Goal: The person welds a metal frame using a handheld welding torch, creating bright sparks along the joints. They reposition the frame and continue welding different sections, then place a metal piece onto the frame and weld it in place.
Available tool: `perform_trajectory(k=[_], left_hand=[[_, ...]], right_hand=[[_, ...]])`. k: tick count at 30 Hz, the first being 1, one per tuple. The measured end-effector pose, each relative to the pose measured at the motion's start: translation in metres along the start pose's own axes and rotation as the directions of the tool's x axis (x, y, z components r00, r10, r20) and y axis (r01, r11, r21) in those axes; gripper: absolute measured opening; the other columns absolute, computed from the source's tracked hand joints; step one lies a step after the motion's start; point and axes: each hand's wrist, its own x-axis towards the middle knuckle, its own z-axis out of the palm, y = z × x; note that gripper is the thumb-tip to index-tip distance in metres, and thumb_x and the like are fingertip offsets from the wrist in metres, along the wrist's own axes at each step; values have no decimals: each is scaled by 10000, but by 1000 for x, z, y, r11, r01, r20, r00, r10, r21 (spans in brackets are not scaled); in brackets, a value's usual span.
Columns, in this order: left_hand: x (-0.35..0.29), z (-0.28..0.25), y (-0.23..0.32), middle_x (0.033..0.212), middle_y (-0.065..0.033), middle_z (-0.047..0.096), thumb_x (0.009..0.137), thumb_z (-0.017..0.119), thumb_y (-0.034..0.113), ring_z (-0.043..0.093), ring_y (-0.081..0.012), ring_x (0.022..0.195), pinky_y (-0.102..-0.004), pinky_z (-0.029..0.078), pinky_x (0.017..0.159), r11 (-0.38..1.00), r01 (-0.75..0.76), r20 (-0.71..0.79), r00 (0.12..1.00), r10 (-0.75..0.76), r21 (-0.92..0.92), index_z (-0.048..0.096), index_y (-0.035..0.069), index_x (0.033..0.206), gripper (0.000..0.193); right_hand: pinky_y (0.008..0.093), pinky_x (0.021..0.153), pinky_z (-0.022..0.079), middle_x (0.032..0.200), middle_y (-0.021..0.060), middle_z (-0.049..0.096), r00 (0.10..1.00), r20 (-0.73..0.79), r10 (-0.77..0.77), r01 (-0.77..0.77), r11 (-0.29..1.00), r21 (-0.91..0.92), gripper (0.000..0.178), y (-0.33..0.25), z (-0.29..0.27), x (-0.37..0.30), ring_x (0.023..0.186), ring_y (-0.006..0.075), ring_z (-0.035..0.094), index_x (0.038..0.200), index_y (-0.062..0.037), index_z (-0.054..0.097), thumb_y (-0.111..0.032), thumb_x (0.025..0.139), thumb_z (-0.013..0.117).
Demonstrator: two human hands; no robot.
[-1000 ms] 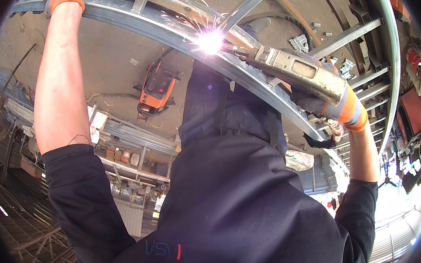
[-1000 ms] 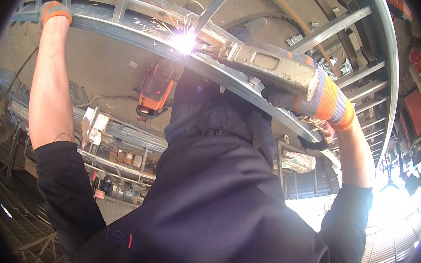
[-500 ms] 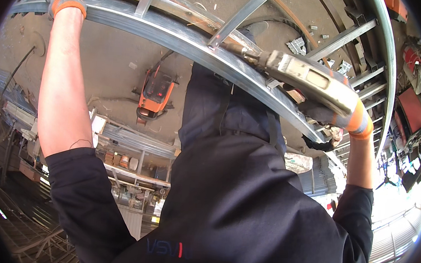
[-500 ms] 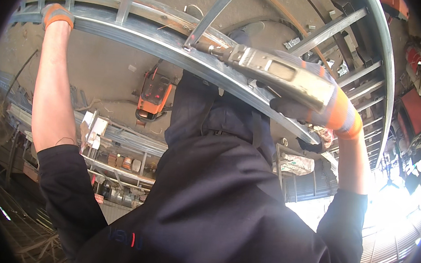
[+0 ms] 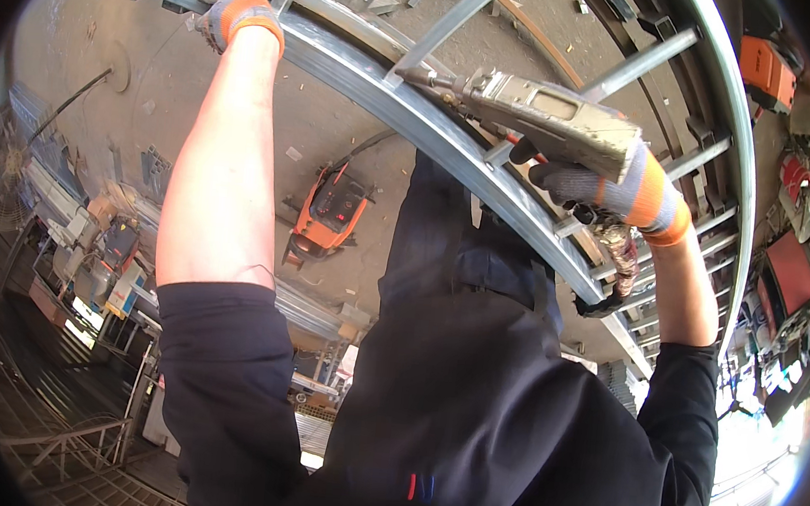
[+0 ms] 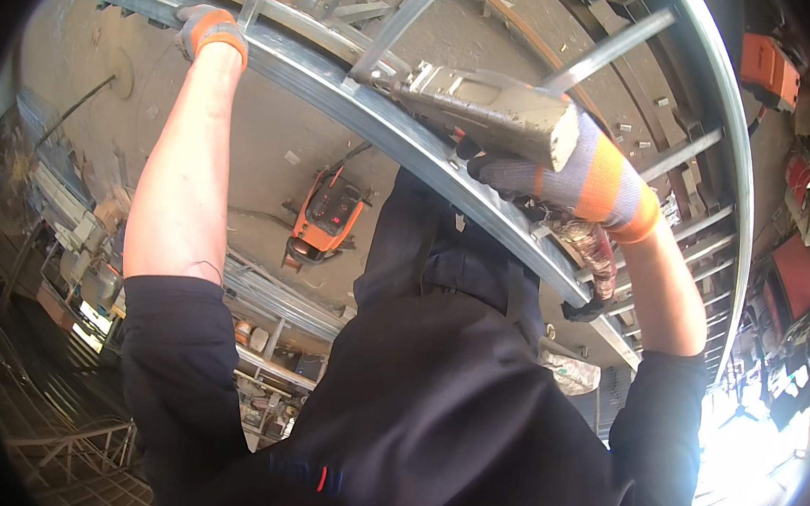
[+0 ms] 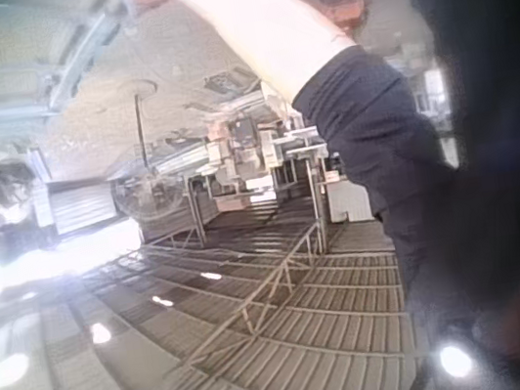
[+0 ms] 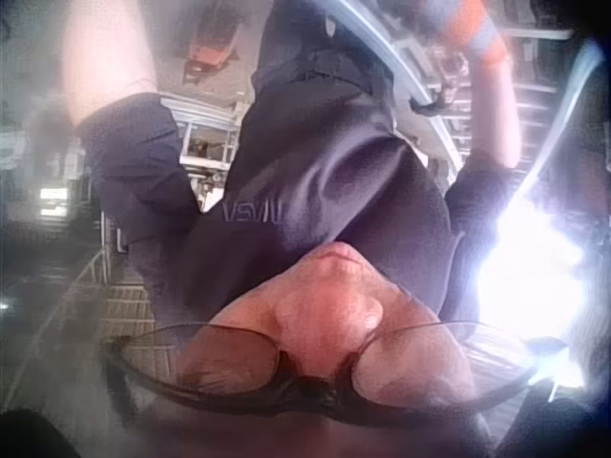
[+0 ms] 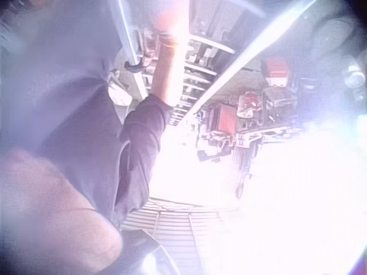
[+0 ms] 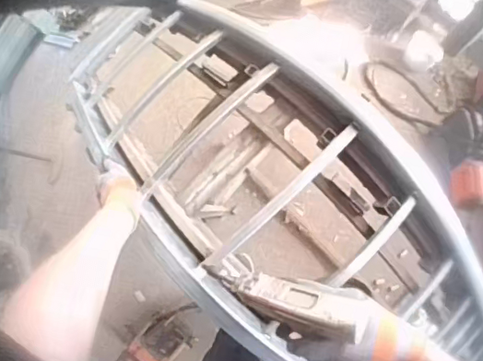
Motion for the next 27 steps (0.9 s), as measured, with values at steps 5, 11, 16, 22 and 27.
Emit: perform_trajectory(k=[5, 11, 16, 22, 27], left_hand=[[-16, -23, 1, 1350, -79, 650, 1035, 597, 380, 676, -224, 1189, -393, 545, 931, 897, -193, 149, 978, 144, 398, 469, 76, 1515, 583], [-5, -9, 8, 1354, -74, 654, 1037, 591, 394, 672, -221, 1194, -386, 541, 932, 899, -181, 124, 982, 142, 398, 503, 93, 1489, 550], [-8, -11, 9, 1345, -73, 658, 1032, 596, 390, 671, -221, 1192, -384, 543, 923, 898, -196, 113, 980, 164, 393, 524, 98, 1466, 528], [-11, -16, 8, 1333, -72, 663, 1028, 603, 385, 671, -221, 1190, -381, 545, 912, 892, -209, 104, 978, 183, 401, 548, 104, 1439, 502], [-11, -17, 8, 1323, -71, 667, 1024, 608, 381, 670, -221, 1188, -380, 547, 903, 889, -217, 94, 976, 195, 404, 569, 109, 1417, 480]], right_hand=[[310, 960, 547, 1194, 92, 748, 987, 76, 139, -149, 979, 142, 571, 9, 4, 16, 1037, 132, 676, 1377, 14, 636, -43, 831, 793], [314, 920, 582, 1154, 112, 760, 997, 73, -23, 28, 997, -65, 634, 23, 1, 19, 1029, 148, 726, 1420, -1, 605, -72, 841, 855], [314, 916, 575, 1141, 97, 757, 995, 77, 62, -65, 997, 37, 612, 22, 2, 17, 1005, 139, 715, 1395, 5, 620, -80, 833, 845], [318, 964, 548, 1210, 106, 739, 992, 80, 97, -99, 995, 21, 576, 17, 1, 18, 1051, 157, 688, 1371, 14, 637, -58, 826, 809], [317, 903, 563, 1167, 105, 741, 990, 81, 117, -115, 993, -20, 584, 12, 3, 19, 1002, 149, 684, 1371, 19, 636, -46, 814, 798]])
